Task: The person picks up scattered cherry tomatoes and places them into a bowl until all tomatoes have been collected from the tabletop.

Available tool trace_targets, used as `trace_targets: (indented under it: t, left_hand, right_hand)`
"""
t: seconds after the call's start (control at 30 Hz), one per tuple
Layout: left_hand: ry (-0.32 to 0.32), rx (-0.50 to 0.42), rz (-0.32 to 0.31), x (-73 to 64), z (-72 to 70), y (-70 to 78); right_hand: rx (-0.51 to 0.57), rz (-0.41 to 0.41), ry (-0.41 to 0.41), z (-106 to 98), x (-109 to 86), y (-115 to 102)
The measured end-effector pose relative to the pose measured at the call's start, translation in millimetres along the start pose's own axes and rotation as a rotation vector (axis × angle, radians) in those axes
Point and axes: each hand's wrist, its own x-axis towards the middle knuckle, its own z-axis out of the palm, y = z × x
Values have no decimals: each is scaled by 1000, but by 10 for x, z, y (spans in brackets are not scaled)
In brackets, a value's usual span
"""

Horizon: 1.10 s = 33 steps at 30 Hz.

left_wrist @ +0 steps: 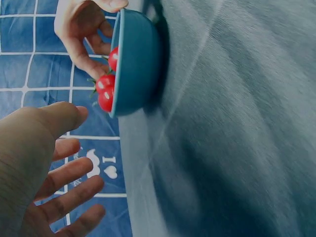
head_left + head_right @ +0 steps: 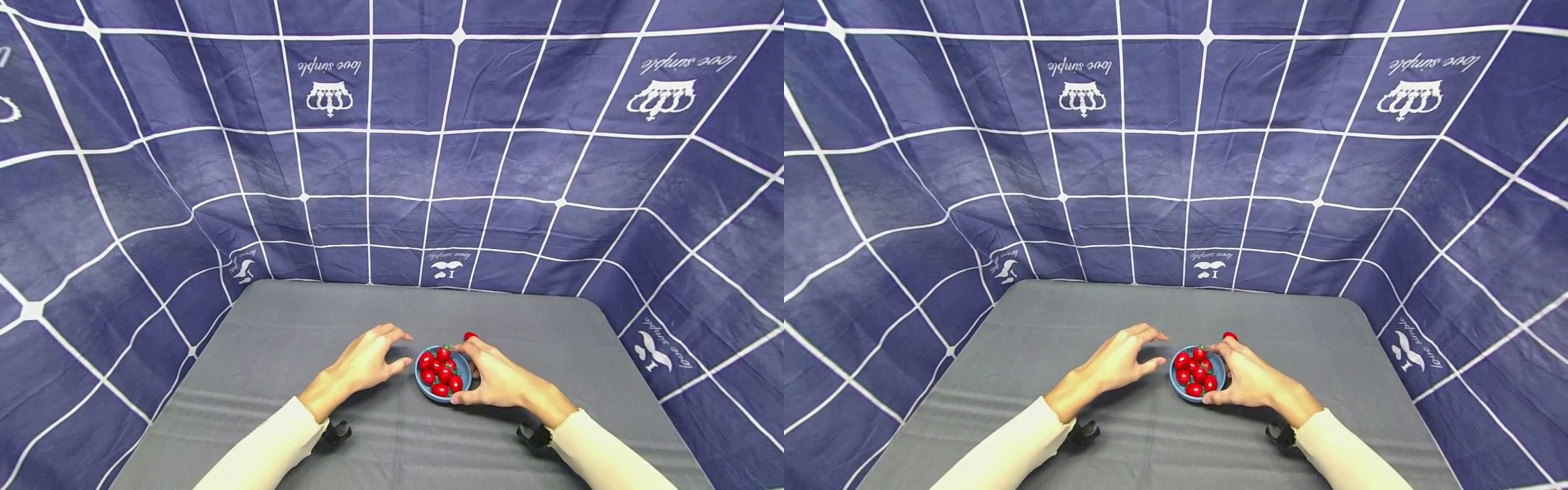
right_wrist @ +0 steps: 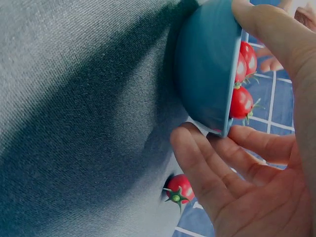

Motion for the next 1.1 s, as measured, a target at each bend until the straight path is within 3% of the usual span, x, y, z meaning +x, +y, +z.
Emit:
trace_targets:
  t: [0.23, 0.4, 0.57, 0.9, 1.1]
  left_hand:
    - [29, 36, -17, -151, -69, -121]
    - [43, 66, -30, -239, -118, -220]
    - [62, 82, -45, -351, -148, -317]
    - [88, 112, -127, -586, -191, -445]
    - [76, 162, -162, -681, -230, -503]
  right_hand:
    - [-93, 11, 24, 21, -30, -22]
    - [-184, 79, 34, 7, -56, -47]
    - [-206, 123, 39, -2, -114, -45]
    - [-231, 56, 264, -67, -361, 41]
    - [-330, 49, 318, -144, -517, 87]
